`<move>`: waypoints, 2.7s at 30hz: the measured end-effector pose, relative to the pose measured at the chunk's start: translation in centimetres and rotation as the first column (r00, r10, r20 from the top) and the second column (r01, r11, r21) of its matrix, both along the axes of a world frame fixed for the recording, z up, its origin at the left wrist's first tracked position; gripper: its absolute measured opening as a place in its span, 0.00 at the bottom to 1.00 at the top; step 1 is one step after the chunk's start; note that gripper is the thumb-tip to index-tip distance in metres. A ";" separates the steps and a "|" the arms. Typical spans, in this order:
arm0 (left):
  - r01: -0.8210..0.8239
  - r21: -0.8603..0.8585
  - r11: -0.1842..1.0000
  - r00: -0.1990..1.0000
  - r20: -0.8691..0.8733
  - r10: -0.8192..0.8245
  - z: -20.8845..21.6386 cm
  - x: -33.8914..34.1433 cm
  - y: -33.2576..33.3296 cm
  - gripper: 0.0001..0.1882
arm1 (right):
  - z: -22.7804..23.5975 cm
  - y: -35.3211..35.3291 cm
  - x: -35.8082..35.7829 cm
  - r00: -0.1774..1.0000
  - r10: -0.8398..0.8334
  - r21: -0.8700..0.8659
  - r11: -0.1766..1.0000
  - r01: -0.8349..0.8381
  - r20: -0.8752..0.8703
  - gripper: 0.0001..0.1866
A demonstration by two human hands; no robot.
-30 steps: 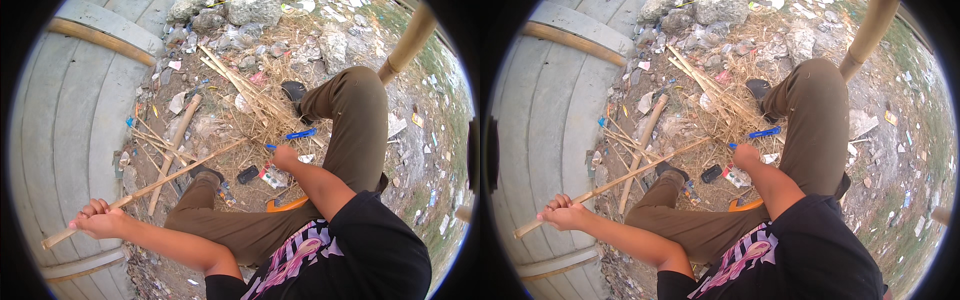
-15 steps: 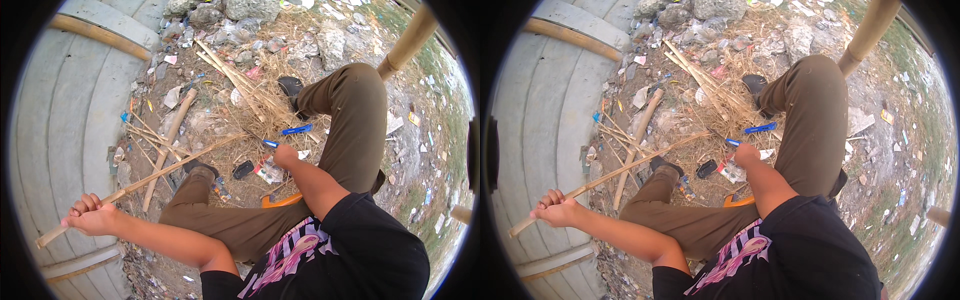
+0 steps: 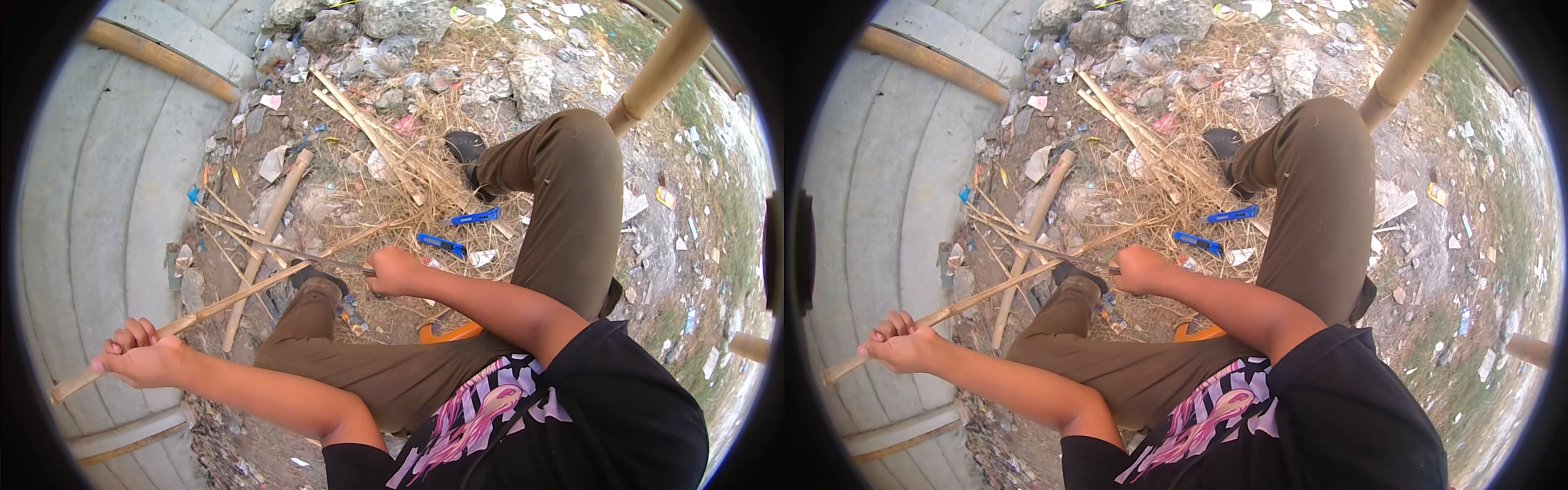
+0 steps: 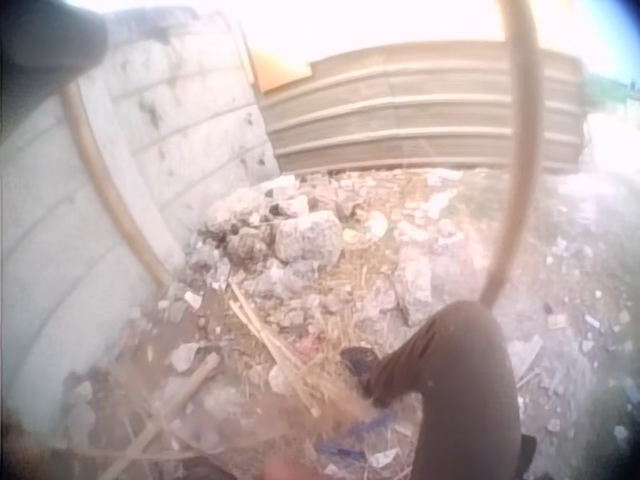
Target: The person sits on the ground and uses a knife to sharpen a thin wooden stick, holding it with both hands and rotating it to shave off the outer layer. The person then switches to a second stick and continues the same sharpening process.
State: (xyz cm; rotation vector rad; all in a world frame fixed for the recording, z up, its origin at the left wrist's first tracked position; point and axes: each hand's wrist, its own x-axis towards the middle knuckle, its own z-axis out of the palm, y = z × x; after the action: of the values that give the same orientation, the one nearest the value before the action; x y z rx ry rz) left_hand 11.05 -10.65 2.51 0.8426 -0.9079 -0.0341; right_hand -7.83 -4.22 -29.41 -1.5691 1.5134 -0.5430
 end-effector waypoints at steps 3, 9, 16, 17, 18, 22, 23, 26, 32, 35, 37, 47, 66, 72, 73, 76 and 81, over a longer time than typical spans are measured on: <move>0.035 -0.005 0.999 0.999 -0.016 -0.035 0.1 -0.2 -0.2 0.30 | -3.6 1.6 -2.5 0.985 -0.121 -0.077 0.991 0.112 -0.120 0.13; 0.035 0.010 0.999 0.998 -0.045 -0.035 -0.2 -0.4 -0.4 0.30 | -14.1 1.5 -7.0 0.806 -0.591 0.767 0.523 0.371 0.014 0.08; 0.053 -0.011 0.999 0.993 -0.102 -0.054 1.0 0.6 0.9 0.28 | -9.7 -1.8 -4.5 0.321 -0.894 0.950 0.299 -0.094 0.313 0.05; 0.093 -0.008 0.996 0.991 -0.095 -0.093 1.4 0.8 1.7 0.28 | -9.1 -1.4 -4.3 0.461 -0.842 0.945 0.327 0.025 0.279 0.06; 0.127 -0.018 0.992 0.988 -0.087 -0.128 2.2 1.0 2.8 0.27 | -8.3 -1.2 -4.4 0.592 -0.772 0.915 0.380 0.137 0.232 0.06; 0.185 -0.083 0.979 0.982 -0.024 -0.188 4.5 1.8 7.5 0.26 | -5.3 -1.4 -5.3 0.811 -0.565 0.788 0.565 0.244 0.154 0.06; 0.181 -0.107 0.978 0.983 -0.005 -0.183 5.2 1.9 8.8 0.25 | -3.9 -2.0 -5.9 0.900 -0.421 0.729 0.649 0.217 0.108 0.07; 0.055 -0.216 0.975 0.998 -0.021 -0.060 7.3 2.9 12.7 0.25 | 0.4 -2.2 -7.8 0.967 -0.046 0.275 0.954 0.116 -0.249 0.11; -0.172 -0.346 0.923 0.983 -0.003 0.182 8.5 12.8 24.3 0.27 | 13.3 -0.3 -12.3 0.876 0.231 0.348 0.934 -0.079 -0.423 0.12; -0.245 -0.478 0.843 0.969 -0.111 0.218 7.0 16.3 28.1 0.28 | 16.8 1.6 -15.3 0.919 0.179 0.304 0.950 -0.069 -0.352 0.10; -0.277 -0.516 0.810 0.961 -0.136 0.242 5.1 17.2 29.7 0.28 | 14.9 1.5 -15.1 0.996 0.077 0.322 0.945 -0.059 -0.043 0.13; -0.154 -0.494 0.856 0.831 -0.534 -0.158 -8.6 11.2 24.4 0.30 | 10.3 -0.3 -7.5 0.206 -0.456 0.413 0.883 0.222 0.866 0.24; 0.310 0.740 0.597 0.886 0.002 -0.463 -0.9 7.9 23.4 0.25 | 37.9 -11.6 -15.2 -0.239 0.330 -0.194 0.868 0.457 0.913 0.14; 0.470 0.518 0.715 0.639 0.360 -0.680 11.1 5.3 20.5 0.21 | 53.5 -13.8 -16.9 0.068 0.513 -0.512 0.822 0.247 0.856 0.23; 0.332 0.461 0.823 0.674 0.494 -0.549 14.6 4.5 21.8 0.20 | 56.5 -13.2 -16.3 0.068 0.516 -0.516 0.823 0.238 0.854 0.21; 0.194 0.307 0.931 0.675 0.647 -0.354 19.6 3.1 20.7 0.16 | 62.5 -11.3 -14.1 0.204 0.559 -0.588 0.799 0.127 0.803 0.11; -0.062 0.175 0.983 0.640 0.762 -0.095 20.9 0.5 14.5 0.26 | 67.4 -7.9 -9.6 0.500 0.621 -0.736 0.675 0.052 0.604 0.10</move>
State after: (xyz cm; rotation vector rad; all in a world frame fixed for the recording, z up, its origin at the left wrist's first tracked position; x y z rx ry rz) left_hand 11.55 3.80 23.41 1.0420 -1.7545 0.2544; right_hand -17.43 -12.10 38.04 -1.6415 0.2091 -1.5083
